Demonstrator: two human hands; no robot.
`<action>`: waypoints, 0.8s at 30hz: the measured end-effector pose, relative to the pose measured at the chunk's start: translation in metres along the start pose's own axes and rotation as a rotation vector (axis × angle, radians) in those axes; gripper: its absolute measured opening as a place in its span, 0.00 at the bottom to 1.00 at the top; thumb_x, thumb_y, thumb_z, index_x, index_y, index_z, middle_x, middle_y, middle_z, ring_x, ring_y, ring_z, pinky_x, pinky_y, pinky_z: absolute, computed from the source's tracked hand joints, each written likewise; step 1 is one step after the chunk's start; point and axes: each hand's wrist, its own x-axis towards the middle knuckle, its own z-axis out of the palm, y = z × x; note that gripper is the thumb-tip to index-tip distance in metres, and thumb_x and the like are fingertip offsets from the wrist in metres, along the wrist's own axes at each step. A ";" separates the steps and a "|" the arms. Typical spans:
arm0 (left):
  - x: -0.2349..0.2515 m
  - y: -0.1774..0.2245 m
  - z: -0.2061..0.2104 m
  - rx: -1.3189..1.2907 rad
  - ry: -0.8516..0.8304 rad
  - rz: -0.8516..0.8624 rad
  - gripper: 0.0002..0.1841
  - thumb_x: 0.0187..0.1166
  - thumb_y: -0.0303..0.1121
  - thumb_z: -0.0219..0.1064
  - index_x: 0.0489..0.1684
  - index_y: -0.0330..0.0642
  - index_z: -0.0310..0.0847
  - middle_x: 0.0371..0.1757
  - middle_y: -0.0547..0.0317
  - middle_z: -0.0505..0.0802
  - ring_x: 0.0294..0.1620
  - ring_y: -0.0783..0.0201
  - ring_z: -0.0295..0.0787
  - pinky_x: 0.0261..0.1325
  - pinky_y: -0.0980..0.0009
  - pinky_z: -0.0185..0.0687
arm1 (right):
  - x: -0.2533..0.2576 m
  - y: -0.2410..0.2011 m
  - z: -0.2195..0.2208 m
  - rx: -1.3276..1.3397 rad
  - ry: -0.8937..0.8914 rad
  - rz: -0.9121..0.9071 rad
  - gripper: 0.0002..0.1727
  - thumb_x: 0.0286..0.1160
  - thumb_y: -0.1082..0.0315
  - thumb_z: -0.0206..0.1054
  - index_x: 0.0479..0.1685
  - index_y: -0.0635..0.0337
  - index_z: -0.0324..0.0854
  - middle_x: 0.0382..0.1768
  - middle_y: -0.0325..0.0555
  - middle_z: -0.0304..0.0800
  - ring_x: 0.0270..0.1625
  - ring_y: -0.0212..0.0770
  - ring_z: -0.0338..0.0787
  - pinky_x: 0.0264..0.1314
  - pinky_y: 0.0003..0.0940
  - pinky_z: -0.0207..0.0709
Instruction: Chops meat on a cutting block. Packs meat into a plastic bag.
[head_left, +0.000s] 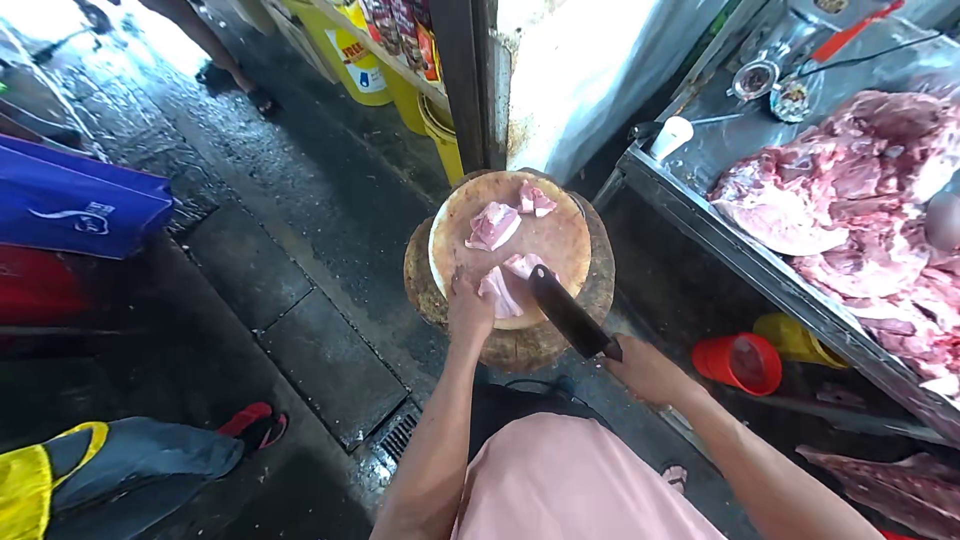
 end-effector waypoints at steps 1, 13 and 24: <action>-0.005 0.006 0.005 0.096 -0.016 -0.025 0.44 0.77 0.58 0.67 0.85 0.34 0.61 0.79 0.28 0.76 0.67 0.34 0.85 0.65 0.36 0.83 | 0.003 0.002 0.001 0.009 0.029 -0.010 0.25 0.82 0.45 0.65 0.63 0.55 0.77 0.38 0.51 0.89 0.35 0.50 0.92 0.42 0.55 0.88; 0.006 -0.019 0.013 0.367 -0.190 0.531 0.47 0.69 0.43 0.77 0.94 0.50 0.56 0.84 0.45 0.75 0.83 0.41 0.70 0.82 0.42 0.70 | 0.020 -0.019 0.023 0.019 0.253 -0.009 0.23 0.84 0.46 0.62 0.63 0.53 0.76 0.38 0.50 0.90 0.43 0.52 0.93 0.48 0.56 0.86; -0.010 -0.058 0.034 0.183 0.094 0.590 0.15 0.80 0.44 0.67 0.56 0.49 0.91 0.73 0.50 0.86 0.73 0.48 0.82 0.73 0.47 0.80 | -0.038 -0.102 -0.002 0.081 0.523 -0.327 0.25 0.86 0.45 0.61 0.69 0.54 0.77 0.31 0.41 0.89 0.30 0.41 0.90 0.35 0.44 0.87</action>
